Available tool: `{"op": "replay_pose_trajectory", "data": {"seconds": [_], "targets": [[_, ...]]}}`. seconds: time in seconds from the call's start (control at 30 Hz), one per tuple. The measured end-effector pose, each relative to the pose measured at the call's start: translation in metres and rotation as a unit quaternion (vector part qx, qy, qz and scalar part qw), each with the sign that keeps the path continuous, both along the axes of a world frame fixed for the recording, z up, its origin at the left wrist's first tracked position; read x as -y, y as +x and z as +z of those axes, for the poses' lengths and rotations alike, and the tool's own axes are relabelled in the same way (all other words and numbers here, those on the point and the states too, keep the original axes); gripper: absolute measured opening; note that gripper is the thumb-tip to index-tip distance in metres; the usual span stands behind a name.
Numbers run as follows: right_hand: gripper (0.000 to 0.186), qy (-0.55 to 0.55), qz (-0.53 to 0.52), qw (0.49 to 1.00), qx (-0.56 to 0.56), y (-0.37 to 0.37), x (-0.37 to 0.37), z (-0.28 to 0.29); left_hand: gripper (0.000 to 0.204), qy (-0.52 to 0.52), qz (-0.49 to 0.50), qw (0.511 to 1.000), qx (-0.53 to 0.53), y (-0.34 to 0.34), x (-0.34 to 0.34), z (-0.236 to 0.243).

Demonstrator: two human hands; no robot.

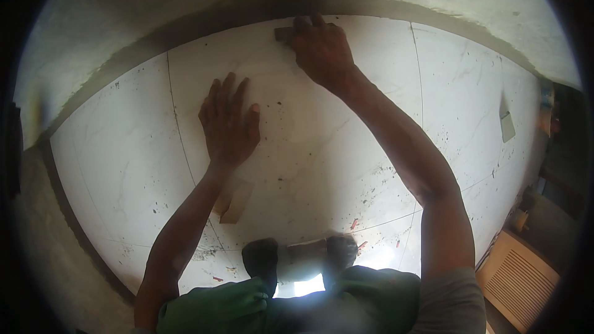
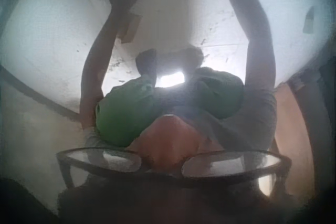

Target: The person applies grout to the junction between floor tiles and the wall using an applicator block and a putty knife, then wipes away the excess material with the block and by hand.

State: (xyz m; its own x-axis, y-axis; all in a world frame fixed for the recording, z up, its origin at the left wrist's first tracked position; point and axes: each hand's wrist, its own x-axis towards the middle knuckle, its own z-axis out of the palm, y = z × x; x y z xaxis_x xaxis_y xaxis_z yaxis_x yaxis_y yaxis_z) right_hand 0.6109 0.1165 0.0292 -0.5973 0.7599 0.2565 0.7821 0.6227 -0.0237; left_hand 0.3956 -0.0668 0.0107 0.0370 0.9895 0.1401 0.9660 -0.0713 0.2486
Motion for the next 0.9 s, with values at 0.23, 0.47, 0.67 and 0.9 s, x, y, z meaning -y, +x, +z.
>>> {"op": "replay_pose_trajectory", "data": {"seconds": [0.23,0.47,0.67,0.9], "targets": [[0.048,-0.003,0.041,0.999,-0.021,-0.027,0.014,0.008,0.054,0.014,0.004,1.0,0.02,-0.002,0.0,0.004],[0.025,0.017,0.075,0.997,-0.02,-0.055,0.002,0.009,0.054,0.02,0.009,0.999,0.039,-0.002,0.0,0.004],[0.024,-0.008,0.075,0.997,0.009,-0.081,-0.001,0.008,0.053,0.018,0.021,0.998,0.052,-0.004,0.002,0.001],[0.035,-0.063,0.042,0.996,0.043,-0.095,-0.003,0.011,0.055,0.025,0.025,0.997,0.074,-0.003,0.001,0.002]]}}
